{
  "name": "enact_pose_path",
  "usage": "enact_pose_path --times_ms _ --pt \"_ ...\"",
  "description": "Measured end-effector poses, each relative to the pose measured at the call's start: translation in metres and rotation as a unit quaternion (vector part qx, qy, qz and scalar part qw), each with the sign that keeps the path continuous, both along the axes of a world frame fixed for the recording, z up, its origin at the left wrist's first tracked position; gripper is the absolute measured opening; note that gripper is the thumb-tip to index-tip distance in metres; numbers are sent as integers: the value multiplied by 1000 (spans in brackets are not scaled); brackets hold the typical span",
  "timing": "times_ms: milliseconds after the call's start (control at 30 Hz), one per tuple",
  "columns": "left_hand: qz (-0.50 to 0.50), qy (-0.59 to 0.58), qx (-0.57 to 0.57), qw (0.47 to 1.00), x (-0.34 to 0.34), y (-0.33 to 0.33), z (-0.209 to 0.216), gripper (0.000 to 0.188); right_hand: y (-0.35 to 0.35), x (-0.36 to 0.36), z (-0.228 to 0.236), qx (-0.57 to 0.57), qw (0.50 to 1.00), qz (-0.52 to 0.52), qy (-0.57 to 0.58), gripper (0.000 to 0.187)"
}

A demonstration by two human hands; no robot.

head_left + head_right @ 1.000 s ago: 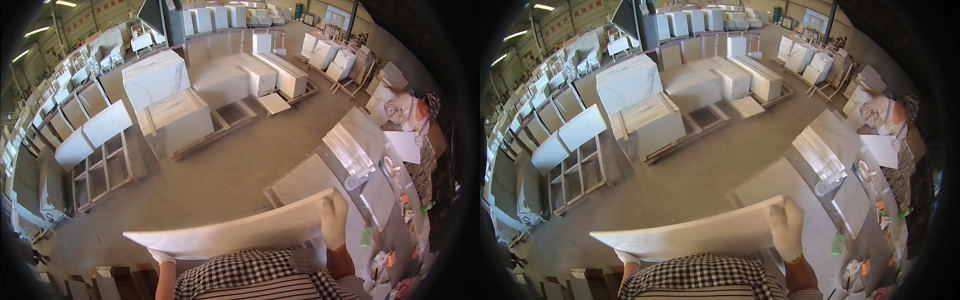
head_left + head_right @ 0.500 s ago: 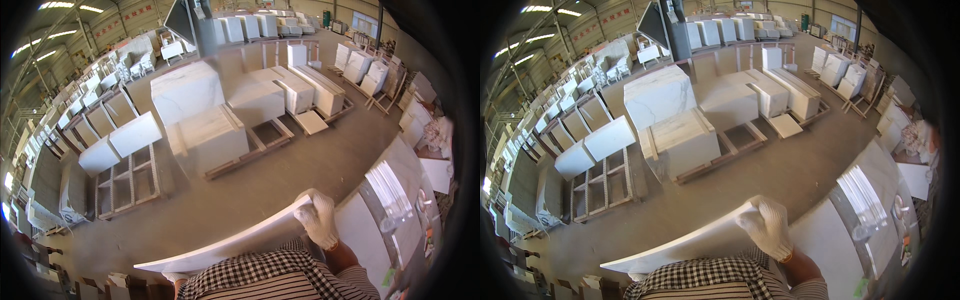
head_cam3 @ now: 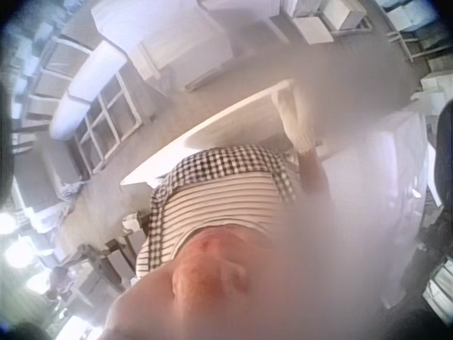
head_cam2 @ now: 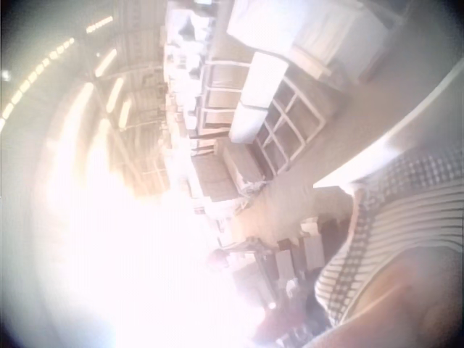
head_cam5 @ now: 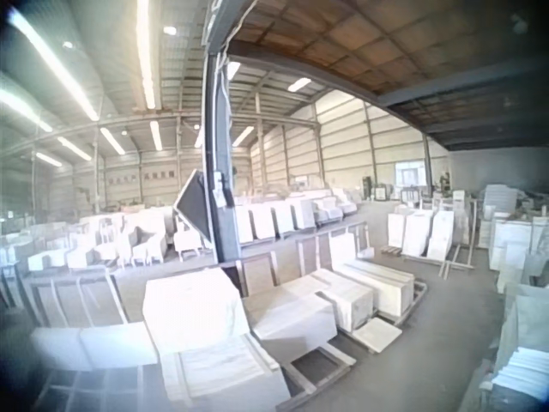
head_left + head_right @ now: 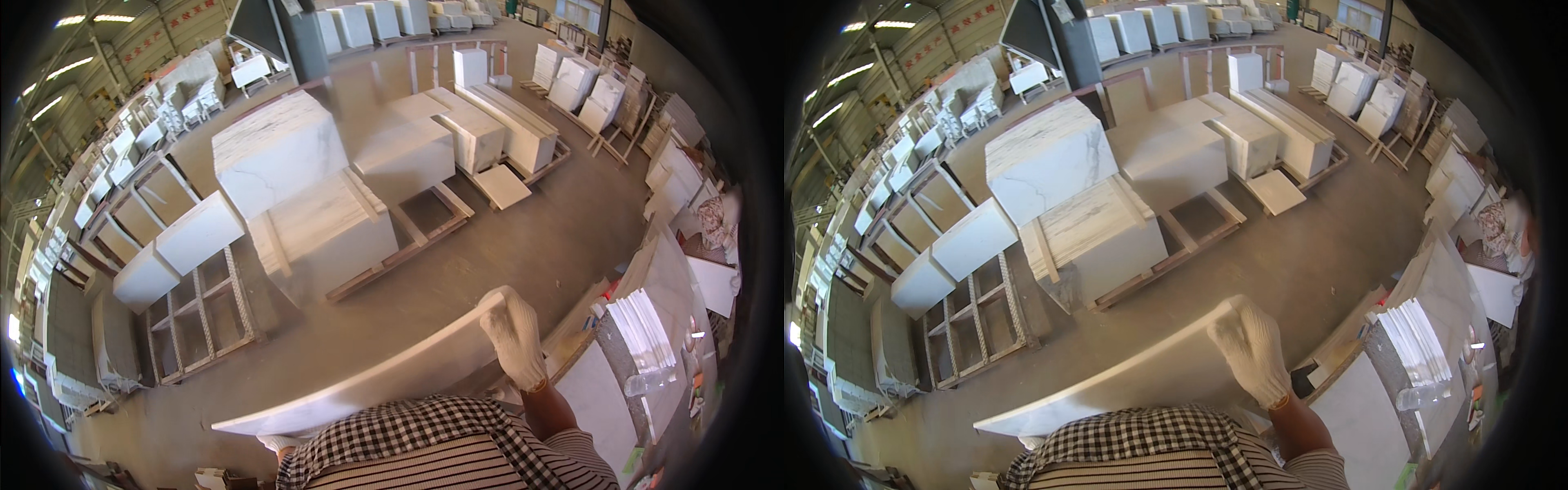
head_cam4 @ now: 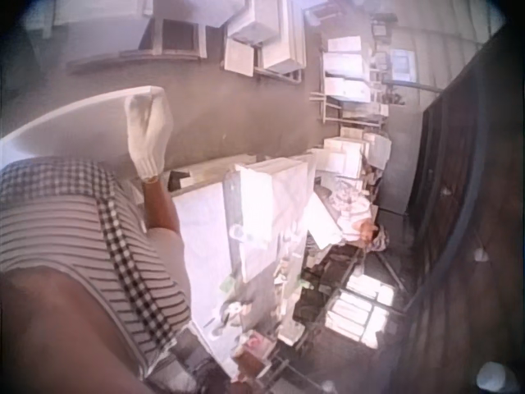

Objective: The person picks up a white rectangular slab from a rack, places it on a worktable, and wipes its surface with a green sponge. The person then flips the slab and wipes the other side before returning it to the rack. This cycle repeats with additional slabs.

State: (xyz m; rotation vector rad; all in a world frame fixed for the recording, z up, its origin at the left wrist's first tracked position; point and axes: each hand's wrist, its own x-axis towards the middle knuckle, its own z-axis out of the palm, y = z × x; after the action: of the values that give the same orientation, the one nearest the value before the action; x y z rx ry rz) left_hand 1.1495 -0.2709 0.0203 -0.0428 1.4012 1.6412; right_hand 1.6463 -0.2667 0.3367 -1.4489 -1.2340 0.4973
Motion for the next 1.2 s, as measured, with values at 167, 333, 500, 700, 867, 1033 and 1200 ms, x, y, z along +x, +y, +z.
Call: enact_pose_path --times_ms 167,333,500,700,867,1033,1200 --pt "-43 4 -7 999 20 100 -9 62 39 24 -8 -54 995 -77 18 19" --pt "-80 4 -31 996 71 223 -15 58 77 52 -15 -40 984 -171 18 17" --pt "-118 55 -107 986 139 319 1 62 93 83 -23 -71 959 -270 39 19" --pt "-191 32 -159 968 228 400 -1 66 105 153 -54 -114 920 -360 108 37" --pt "-226 94 -207 947 326 454 12 70 135 252 -93 -88 912 -390 91 43" --pt "-241 112 -211 941 433 497 34 79 178 362 -115 -60 880 -415 224 50" --pt "-266 148 -179 936 510 519 31 90 226 446 -108 -76 892 -399 199 54"
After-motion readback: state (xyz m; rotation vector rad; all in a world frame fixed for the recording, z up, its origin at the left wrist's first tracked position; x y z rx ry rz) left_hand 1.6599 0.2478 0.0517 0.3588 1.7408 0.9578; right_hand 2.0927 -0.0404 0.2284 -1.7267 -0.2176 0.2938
